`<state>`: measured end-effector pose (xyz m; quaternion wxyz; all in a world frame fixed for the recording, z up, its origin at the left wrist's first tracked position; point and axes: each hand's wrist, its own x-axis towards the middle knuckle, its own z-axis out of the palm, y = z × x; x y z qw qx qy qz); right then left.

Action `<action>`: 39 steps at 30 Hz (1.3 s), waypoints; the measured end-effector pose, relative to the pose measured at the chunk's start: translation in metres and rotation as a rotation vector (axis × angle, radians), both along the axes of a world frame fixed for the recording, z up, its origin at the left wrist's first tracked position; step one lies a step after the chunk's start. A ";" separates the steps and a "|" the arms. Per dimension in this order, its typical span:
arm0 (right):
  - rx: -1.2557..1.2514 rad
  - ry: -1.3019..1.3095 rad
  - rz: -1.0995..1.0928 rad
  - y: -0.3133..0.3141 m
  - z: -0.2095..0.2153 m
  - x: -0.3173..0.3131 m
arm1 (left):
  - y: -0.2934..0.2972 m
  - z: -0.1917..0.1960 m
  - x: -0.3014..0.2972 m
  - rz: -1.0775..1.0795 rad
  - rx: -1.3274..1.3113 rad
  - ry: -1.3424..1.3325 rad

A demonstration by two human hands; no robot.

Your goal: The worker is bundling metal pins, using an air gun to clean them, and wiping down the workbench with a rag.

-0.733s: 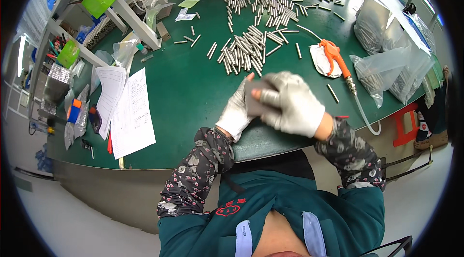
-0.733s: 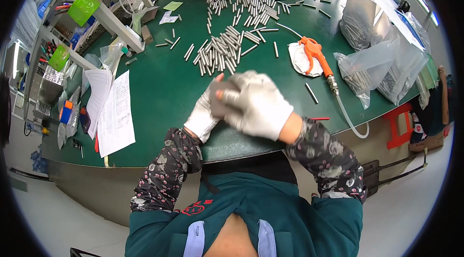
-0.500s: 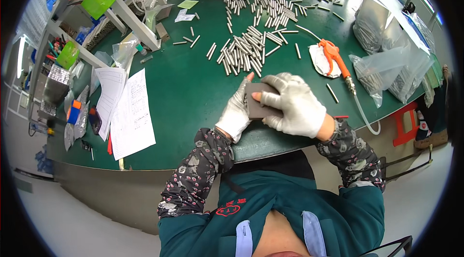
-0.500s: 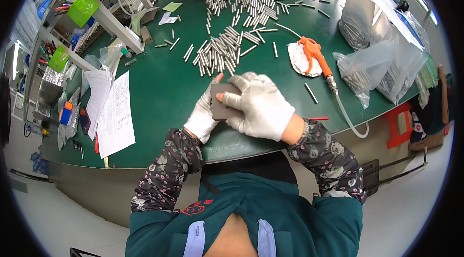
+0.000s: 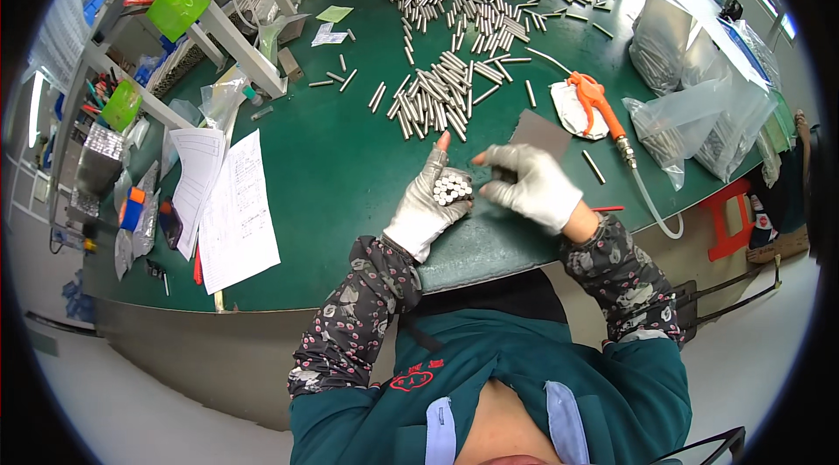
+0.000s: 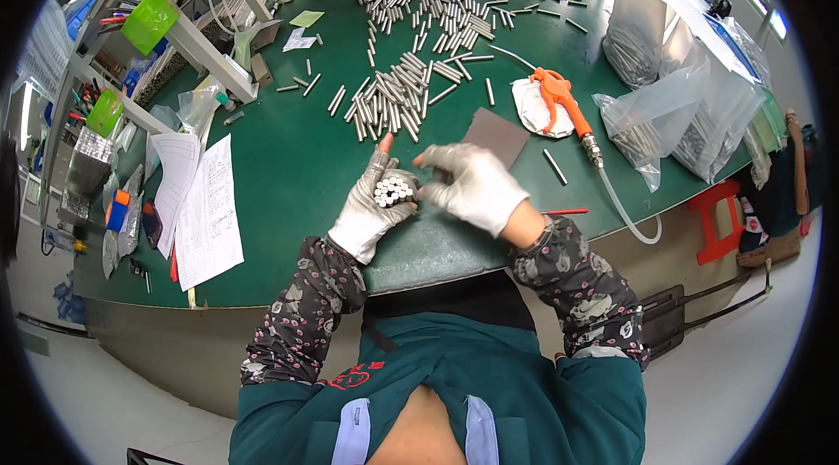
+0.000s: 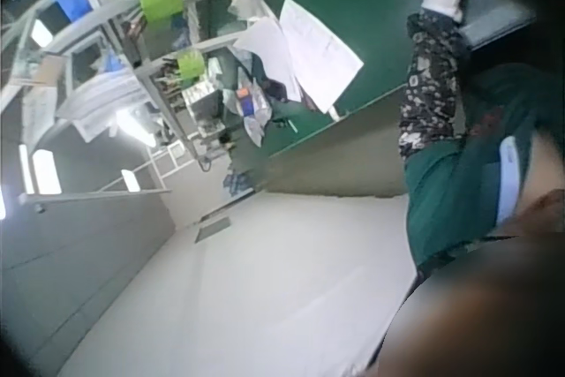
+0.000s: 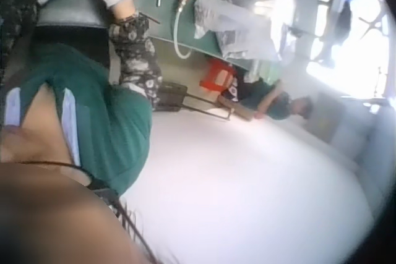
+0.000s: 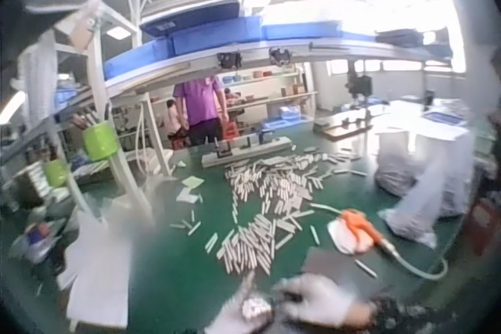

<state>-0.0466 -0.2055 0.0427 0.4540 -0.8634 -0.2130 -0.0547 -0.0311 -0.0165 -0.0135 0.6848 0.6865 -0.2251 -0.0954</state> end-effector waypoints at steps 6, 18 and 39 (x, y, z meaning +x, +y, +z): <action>0.237 0.280 0.060 0.024 -0.020 -0.006 | 0.001 -0.006 0.000 -0.057 -0.117 0.022; 0.245 0.293 0.045 0.030 -0.015 -0.005 | 0.003 -0.014 0.002 -0.029 -0.163 0.101; 0.229 0.333 0.048 0.030 -0.011 -0.007 | 0.003 -0.010 -0.001 -0.016 -0.107 0.038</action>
